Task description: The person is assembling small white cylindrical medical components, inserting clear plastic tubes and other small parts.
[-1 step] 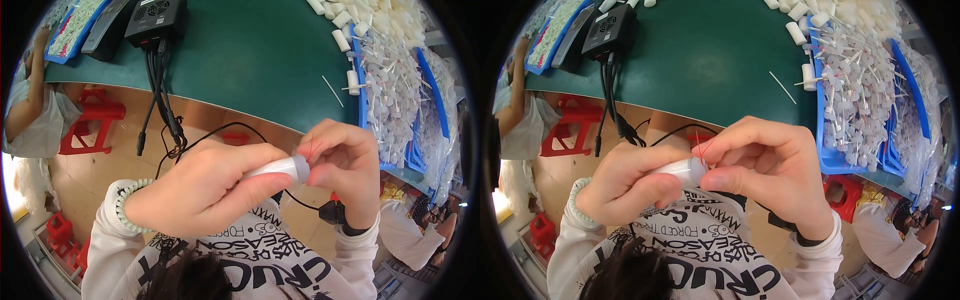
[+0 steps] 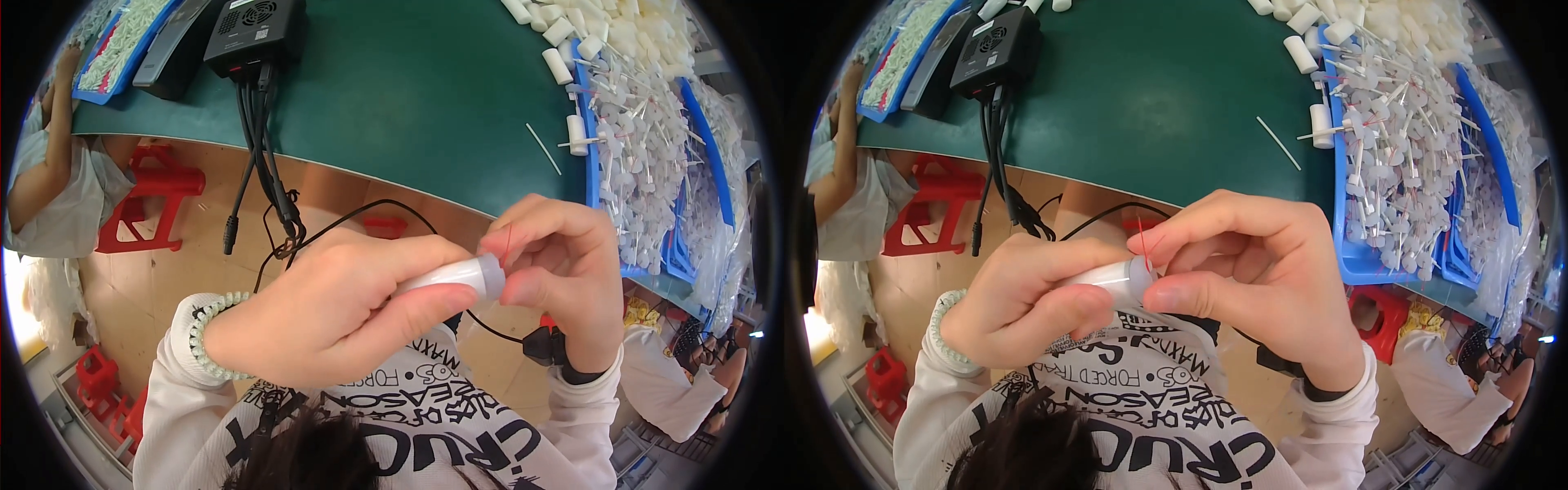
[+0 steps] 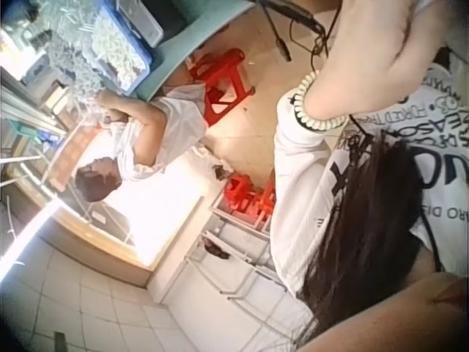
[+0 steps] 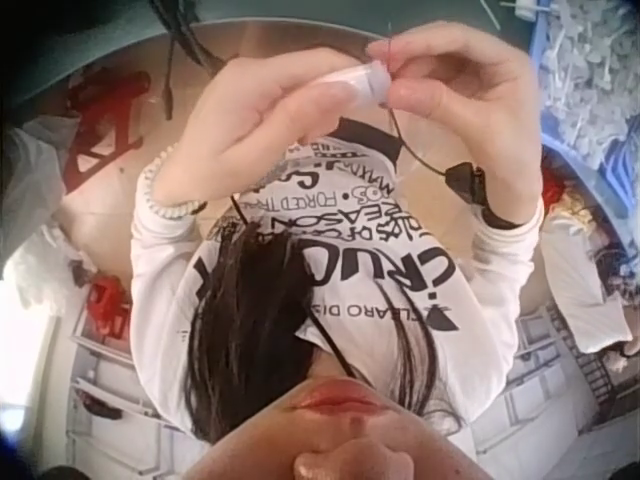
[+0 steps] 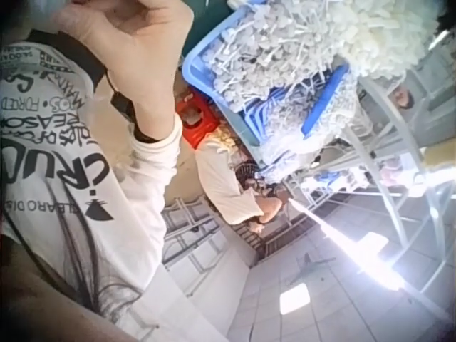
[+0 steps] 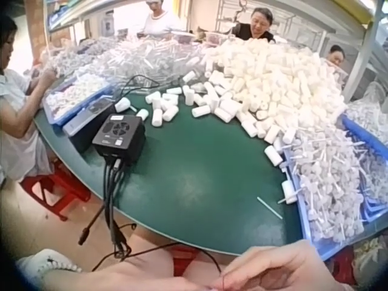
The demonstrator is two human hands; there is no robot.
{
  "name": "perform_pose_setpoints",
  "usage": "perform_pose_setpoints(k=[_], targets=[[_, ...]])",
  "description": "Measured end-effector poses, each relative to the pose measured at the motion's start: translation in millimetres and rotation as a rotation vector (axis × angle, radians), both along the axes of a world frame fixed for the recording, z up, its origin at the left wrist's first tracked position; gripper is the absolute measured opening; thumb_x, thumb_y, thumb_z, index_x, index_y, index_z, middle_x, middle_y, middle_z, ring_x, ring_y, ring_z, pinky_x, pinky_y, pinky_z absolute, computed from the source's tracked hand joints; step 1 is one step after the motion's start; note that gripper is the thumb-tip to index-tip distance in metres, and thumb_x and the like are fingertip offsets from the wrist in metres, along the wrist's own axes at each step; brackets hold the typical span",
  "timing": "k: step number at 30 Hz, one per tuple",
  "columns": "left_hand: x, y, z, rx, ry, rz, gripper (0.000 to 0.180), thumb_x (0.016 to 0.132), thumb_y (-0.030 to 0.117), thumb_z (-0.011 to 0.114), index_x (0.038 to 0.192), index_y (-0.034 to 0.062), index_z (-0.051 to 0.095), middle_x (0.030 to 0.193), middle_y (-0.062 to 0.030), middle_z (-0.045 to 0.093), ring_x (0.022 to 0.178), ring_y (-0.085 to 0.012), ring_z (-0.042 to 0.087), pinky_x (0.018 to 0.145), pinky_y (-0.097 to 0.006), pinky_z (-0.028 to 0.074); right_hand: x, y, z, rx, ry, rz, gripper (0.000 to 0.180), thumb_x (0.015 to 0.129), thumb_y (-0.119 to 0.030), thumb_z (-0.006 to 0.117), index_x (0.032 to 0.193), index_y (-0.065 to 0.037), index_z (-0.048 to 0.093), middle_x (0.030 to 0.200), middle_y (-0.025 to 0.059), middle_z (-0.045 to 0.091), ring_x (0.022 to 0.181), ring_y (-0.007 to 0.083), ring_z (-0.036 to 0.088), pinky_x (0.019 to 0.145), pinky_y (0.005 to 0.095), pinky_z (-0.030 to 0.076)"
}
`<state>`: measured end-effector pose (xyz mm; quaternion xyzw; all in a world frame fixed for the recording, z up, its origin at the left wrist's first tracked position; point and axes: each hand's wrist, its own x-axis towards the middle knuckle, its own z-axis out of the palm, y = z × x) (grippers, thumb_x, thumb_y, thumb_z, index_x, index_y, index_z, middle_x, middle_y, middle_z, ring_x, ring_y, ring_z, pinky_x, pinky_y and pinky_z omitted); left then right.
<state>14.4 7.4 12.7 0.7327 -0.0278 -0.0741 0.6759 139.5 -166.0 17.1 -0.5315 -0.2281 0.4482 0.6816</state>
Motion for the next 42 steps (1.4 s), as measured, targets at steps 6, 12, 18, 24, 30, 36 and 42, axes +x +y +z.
perform_pose_setpoints(k=[6, 12, 18, 24, 30, 36, 42], targets=[[-4, -2, -4, 0.096, -0.055, 0.019, 0.022, 0.087, 0.009, 0.051, 0.106, -0.0019, 0.056, 0.066, -0.0048, 0.055, 0.053, -0.0141, 0.052, 0.05, -0.025, 0.039, 2, 2, 0, -0.076, -0.116, 0.045, 0.017, 0.066, 0.014, 0.071, 0.08, 0.004, 0.068, 0.084, 0.0133, 0.065, 0.077, 0.0173, 0.064, 0.072, 0.0257, 0.053], [-2, -8, -10, 0.231, -0.132, 0.127, 0.016, 0.088, 0.011, 0.053, 0.098, -0.0002, 0.056, 0.064, -0.0121, 0.055, 0.054, -0.0283, 0.055, 0.05, -0.035, 0.039, -3, 3, -6, -0.146, -0.297, -0.004, 0.018, 0.066, 0.012, 0.072, 0.081, 0.003, 0.069, 0.082, 0.0132, 0.066, 0.078, 0.017, 0.064, 0.071, 0.0265, 0.052], [-4, 0, -7, 0.02, -0.113, 0.056, 0.019, 0.089, 0.01, 0.048, 0.1, -0.0028, 0.056, 0.063, -0.004, 0.054, 0.052, -0.0131, 0.051, 0.05, -0.025, 0.039, -2, 1, 2, -0.058, -0.043, 0.005, 0.02, 0.067, 0.01, 0.072, 0.085, 0.003, 0.069, 0.086, 0.0133, 0.066, 0.079, 0.0172, 0.064, 0.072, 0.026, 0.052], [4, -1, -7, -0.132, 0.128, -0.083, 0.023, 0.093, 0.014, 0.042, 0.099, -0.0028, 0.057, 0.061, -0.0002, 0.051, 0.052, -0.0073, 0.046, 0.049, -0.022, 0.036, 1, -6, -17, -0.033, 0.032, 0.04, 0.019, 0.068, 0.011, 0.072, 0.086, 0.004, 0.069, 0.085, 0.0127, 0.066, 0.079, 0.0157, 0.062, 0.073, 0.0254, 0.051], [15, -27, -36, -0.005, 0.084, 0.041, 0.02, 0.094, 0.016, 0.046, 0.102, 0.0007, 0.055, 0.063, -0.0054, 0.049, 0.054, -0.013, 0.045, 0.052, -0.027, 0.037, -29, -32, -33, -0.013, -0.043, -0.224, 0.023, 0.079, 0.004, 0.066, 0.102, 0.002, 0.064, 0.1, 0.0087, 0.059, 0.079, 0.0095, 0.055, 0.071, 0.0218, 0.048], [23, -64, -75, -0.398, 0.742, -0.669, 0.043, 0.096, 0.036, 0.043, 0.116, -0.0008, 0.05, 0.082, -0.0061, 0.057, 0.067, -0.0109, 0.05, 0.059, -0.027, 0.043, -94, -125, -100, -0.249, 0.03, -0.529, 0.02, 0.077, 0.003, 0.067, 0.096, 0.001, 0.062, 0.095, 0.0073, 0.061, 0.078, 0.0103, 0.058, 0.068, 0.0218, 0.048], [18, -50, -93, -0.023, 0.454, -0.676, 0.056, 0.093, 0.037, 0.048, 0.135, 0.0018, 0.035, 0.11, -0.0114, 0.058, 0.077, -0.0133, 0.056, 0.066, -0.026, 0.045, -92, -202, -222, -0.961, -0.207, -0.771, 0.03, 0.072, -0.008, 0.074, 0.096, 0.002, 0.059, 0.076, 0.0086, 0.067, 0.067, 0.0166, 0.066, 0.062, 0.0268, 0.051]])
